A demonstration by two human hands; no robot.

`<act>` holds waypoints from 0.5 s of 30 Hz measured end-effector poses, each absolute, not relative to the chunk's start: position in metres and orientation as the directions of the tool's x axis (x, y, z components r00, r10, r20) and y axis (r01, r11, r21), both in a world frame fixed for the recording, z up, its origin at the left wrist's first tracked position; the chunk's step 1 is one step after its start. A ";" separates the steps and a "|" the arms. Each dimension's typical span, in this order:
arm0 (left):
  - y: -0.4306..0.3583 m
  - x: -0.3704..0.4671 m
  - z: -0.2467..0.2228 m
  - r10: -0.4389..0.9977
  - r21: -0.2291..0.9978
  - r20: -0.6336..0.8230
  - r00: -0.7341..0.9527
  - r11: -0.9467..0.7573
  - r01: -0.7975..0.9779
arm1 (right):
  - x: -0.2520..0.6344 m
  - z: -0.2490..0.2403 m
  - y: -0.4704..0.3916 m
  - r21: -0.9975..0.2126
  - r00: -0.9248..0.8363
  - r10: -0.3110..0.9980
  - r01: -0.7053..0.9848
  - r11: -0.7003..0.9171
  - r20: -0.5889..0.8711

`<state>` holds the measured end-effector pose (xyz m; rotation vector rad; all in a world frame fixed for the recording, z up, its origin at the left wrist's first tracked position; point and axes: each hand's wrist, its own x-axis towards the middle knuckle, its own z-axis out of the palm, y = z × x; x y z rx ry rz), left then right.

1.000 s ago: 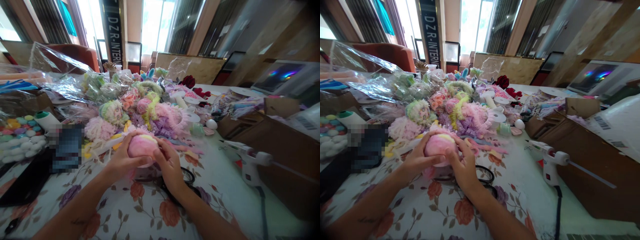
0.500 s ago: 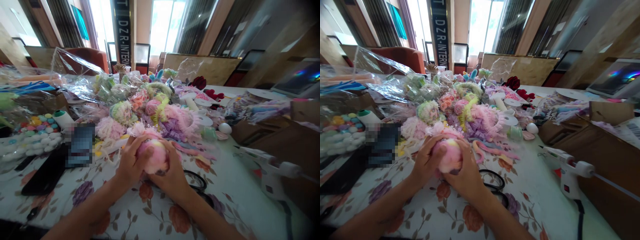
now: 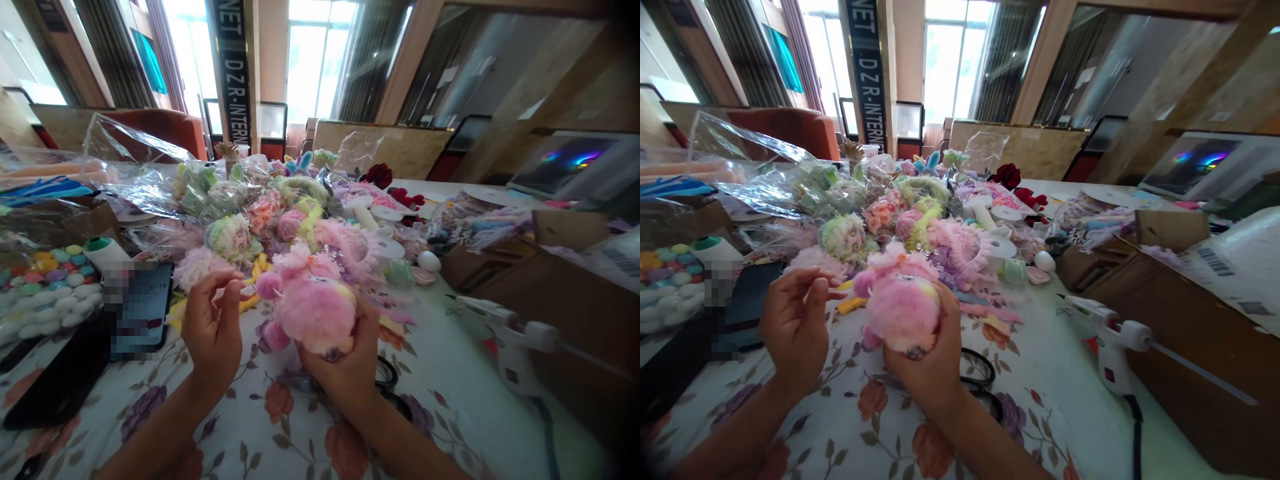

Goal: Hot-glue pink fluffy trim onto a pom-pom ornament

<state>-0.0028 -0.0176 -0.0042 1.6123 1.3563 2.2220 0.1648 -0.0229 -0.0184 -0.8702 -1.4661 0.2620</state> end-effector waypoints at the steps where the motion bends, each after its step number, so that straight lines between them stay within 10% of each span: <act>1: -0.020 -0.003 -0.004 0.464 0.608 0.793 -0.395 -0.643 0.466 | 0.166 -0.019 -0.022 -0.618 0.128 0.619 0.361 0.698 0.775; 5: -0.033 -0.003 -0.009 0.134 -0.087 0.943 0.304 -0.784 0.614 | 0.167 -0.024 -0.025 -0.431 -0.020 0.479 0.402 0.808 0.878; 7: -0.038 -0.002 -0.011 0.123 -0.238 0.845 0.520 -0.785 0.573 | 0.167 -0.026 -0.027 -0.377 -0.048 0.429 0.394 0.838 0.902; 15: -0.029 -0.002 -0.005 0.334 0.002 0.875 0.350 -0.726 0.687 | 0.166 -0.020 -0.029 -0.556 0.122 0.551 0.340 0.758 0.826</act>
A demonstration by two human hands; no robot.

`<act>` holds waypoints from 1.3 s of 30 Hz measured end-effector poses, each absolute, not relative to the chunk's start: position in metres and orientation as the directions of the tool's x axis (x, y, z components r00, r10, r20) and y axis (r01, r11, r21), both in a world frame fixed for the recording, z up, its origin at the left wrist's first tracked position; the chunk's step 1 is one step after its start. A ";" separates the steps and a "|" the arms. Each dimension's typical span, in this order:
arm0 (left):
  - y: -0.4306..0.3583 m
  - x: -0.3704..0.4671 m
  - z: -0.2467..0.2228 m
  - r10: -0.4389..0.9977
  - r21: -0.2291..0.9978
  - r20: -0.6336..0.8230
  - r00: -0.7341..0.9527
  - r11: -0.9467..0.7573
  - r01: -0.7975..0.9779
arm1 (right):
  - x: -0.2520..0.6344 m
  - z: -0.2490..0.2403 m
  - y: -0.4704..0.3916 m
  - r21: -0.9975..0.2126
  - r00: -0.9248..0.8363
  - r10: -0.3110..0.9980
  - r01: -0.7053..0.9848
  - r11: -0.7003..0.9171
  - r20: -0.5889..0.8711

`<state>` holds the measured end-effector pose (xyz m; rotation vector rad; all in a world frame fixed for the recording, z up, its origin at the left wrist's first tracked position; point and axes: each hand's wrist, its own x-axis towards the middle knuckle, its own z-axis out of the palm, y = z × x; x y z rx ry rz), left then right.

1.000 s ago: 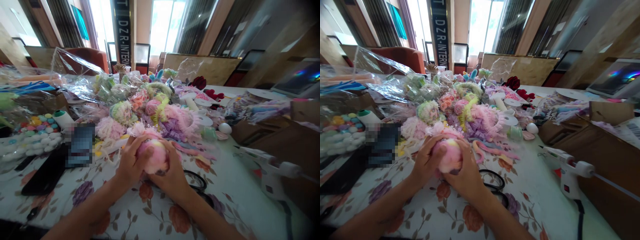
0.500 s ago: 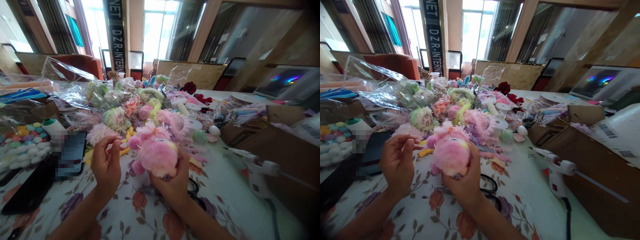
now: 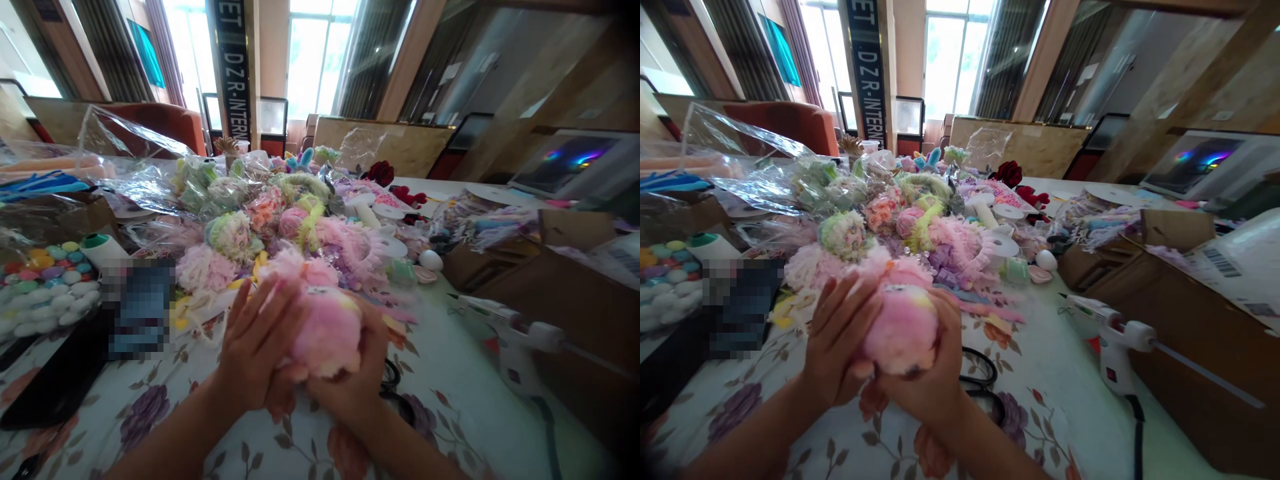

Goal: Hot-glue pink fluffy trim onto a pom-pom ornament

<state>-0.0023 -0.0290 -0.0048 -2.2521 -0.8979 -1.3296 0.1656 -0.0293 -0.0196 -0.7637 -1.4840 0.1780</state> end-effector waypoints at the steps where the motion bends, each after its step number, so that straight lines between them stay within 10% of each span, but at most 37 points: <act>1: -0.026 -0.003 -0.005 0.407 0.065 0.862 0.302 -0.680 0.731 | 0.165 -0.018 -0.028 -0.614 0.167 0.595 0.325 0.719 0.786; 9: -0.023 -0.003 -0.005 0.532 0.474 0.835 -0.141 -0.565 0.675 | 0.164 -0.004 -0.013 -0.963 0.324 0.909 0.033 0.267 0.263; 16: -0.029 0.014 0.006 0.967 0.966 0.254 0.007 -0.254 0.040 | 0.166 -0.003 -0.008 -0.974 0.313 0.924 0.018 0.227 0.221; 25: -0.024 0.013 0.014 0.992 0.961 -0.070 0.109 0.096 -0.258 | 0.167 -0.020 -0.008 -0.831 0.250 0.800 0.289 0.475 0.545; 39: -0.031 0.009 0.016 0.977 0.829 -0.081 0.197 0.176 -0.530 | 0.171 -0.018 -0.024 -0.433 -0.166 0.518 0.374 0.820 0.839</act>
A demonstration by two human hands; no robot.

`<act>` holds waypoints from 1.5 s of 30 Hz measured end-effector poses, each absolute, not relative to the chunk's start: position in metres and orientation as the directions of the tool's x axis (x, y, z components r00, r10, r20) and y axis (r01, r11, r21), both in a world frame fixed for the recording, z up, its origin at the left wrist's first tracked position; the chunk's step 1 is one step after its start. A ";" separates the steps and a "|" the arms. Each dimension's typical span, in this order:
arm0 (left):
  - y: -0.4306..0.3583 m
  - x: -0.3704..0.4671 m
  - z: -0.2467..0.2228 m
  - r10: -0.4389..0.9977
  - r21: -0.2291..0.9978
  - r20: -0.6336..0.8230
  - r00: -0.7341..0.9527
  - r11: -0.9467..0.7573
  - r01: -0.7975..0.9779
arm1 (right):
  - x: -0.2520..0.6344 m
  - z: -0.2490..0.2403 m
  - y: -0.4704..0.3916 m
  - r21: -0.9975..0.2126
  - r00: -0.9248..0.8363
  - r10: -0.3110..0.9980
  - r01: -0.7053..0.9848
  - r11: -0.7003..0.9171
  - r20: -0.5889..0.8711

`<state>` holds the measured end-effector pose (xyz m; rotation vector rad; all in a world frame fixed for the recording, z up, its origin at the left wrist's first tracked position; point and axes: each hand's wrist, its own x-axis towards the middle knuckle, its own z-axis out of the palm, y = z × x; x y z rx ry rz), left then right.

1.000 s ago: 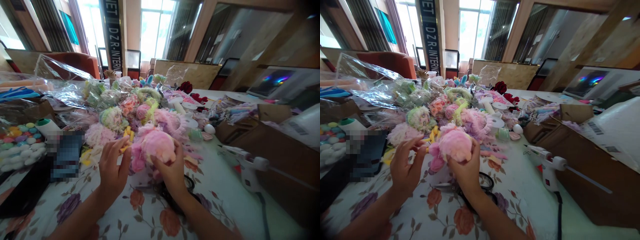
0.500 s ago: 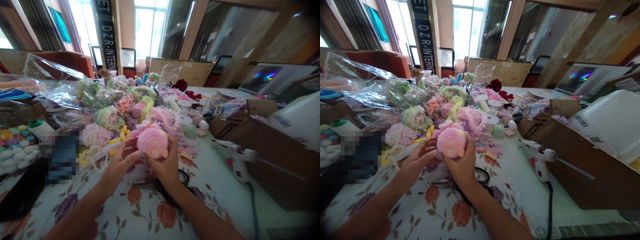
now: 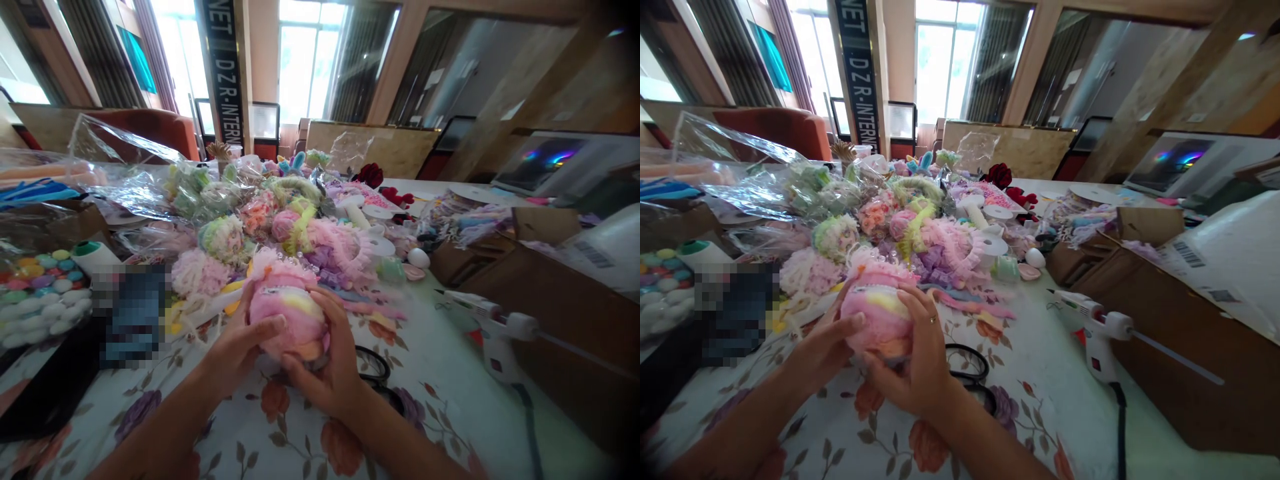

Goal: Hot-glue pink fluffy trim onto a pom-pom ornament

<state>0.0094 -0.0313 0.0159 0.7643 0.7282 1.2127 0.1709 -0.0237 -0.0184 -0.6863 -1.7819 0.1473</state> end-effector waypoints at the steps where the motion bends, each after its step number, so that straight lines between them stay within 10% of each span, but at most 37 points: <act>1: -0.032 0.010 0.017 0.977 0.826 -0.080 0.196 0.175 -0.536 | 0.172 -0.018 -0.024 -0.440 -0.159 0.520 0.365 0.820 0.839; 37: -0.020 0.011 0.011 0.972 0.851 -0.103 0.211 0.196 -0.487 | 0.171 -0.002 -0.017 -0.932 0.205 0.910 0.076 0.354 0.362; 45: -0.013 0.004 0.009 0.997 0.822 -0.079 0.015 0.074 -0.564 | 0.169 -0.006 -0.015 -0.957 -0.009 0.968 0.147 0.251 0.252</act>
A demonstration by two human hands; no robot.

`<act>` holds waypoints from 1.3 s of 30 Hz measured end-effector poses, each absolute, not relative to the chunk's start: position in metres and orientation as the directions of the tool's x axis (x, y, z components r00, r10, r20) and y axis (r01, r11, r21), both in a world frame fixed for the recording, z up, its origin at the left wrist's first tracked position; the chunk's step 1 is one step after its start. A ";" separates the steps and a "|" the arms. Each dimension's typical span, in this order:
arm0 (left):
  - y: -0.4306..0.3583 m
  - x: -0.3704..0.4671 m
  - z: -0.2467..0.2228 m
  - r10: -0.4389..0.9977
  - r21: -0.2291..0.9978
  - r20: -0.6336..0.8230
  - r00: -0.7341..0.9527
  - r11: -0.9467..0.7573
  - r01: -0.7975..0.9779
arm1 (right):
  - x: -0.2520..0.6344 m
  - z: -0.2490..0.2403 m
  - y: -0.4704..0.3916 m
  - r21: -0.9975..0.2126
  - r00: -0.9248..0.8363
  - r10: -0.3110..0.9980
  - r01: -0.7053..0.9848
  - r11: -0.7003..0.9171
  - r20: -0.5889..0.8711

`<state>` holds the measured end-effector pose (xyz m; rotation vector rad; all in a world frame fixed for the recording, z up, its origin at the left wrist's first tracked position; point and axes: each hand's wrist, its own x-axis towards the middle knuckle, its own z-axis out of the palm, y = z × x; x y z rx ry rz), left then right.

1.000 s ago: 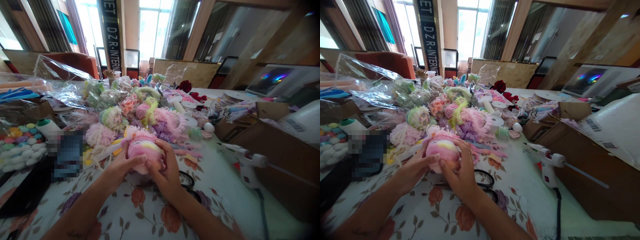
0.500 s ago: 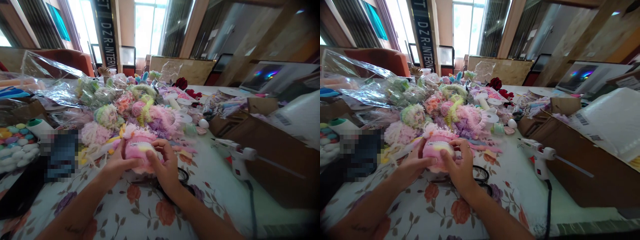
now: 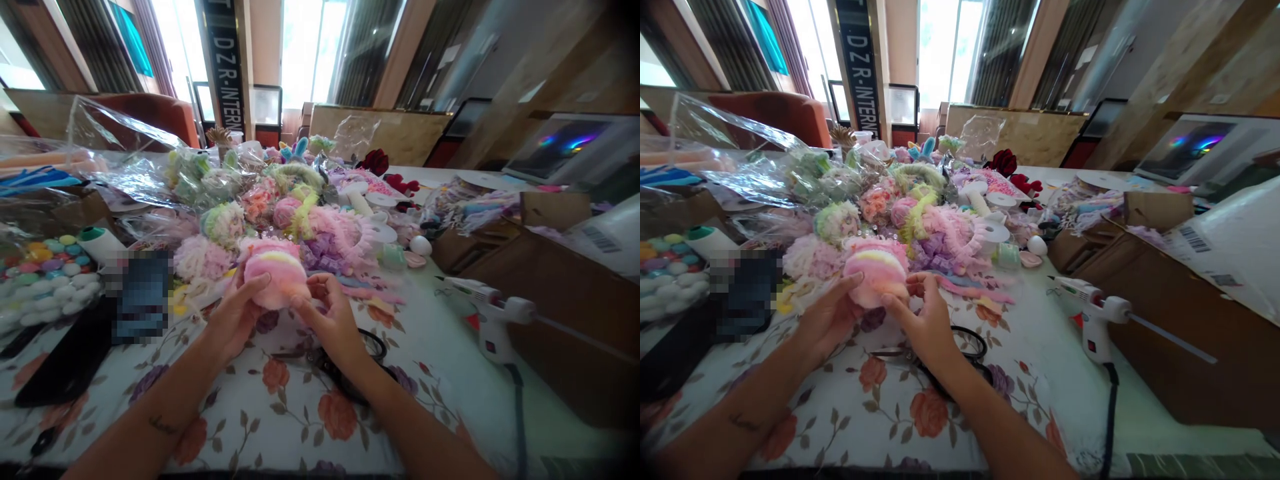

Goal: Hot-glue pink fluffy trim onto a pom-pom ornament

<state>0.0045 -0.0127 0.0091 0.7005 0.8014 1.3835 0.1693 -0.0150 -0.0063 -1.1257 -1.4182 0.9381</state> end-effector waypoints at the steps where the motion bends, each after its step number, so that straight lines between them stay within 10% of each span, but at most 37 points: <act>1: -0.012 0.004 0.009 0.998 0.831 -0.062 -0.013 0.044 -0.555 | 0.170 -0.006 -0.014 -0.969 -0.058 0.977 0.127 0.213 0.207; 8: -0.011 0.003 0.008 0.998 0.841 -0.027 -0.055 -0.007 -0.541 | 0.178 0.000 -0.012 -0.862 0.068 0.899 0.324 0.390 0.432; 12: -0.013 0.008 0.009 0.990 0.782 -0.128 -0.051 0.070 -0.619 | 0.172 -0.002 -0.025 -0.327 -0.194 0.462 0.480 0.814 0.865; 16: -0.017 0.012 0.013 0.955 0.678 -0.292 0.056 0.248 -0.692 | 0.159 -0.007 -0.035 0.077 -0.585 0.169 0.372 0.925 0.793; 24: -0.016 0.010 0.012 0.938 0.699 -0.326 0.119 0.324 -0.637 | 0.174 0.001 -0.031 -0.219 -0.270 0.362 0.442 0.870 0.892; 39: -0.018 0.003 0.012 0.941 0.703 -0.267 0.207 0.337 -0.626 | 0.169 -0.011 -0.025 -0.052 -0.429 0.380 0.605 0.794 0.819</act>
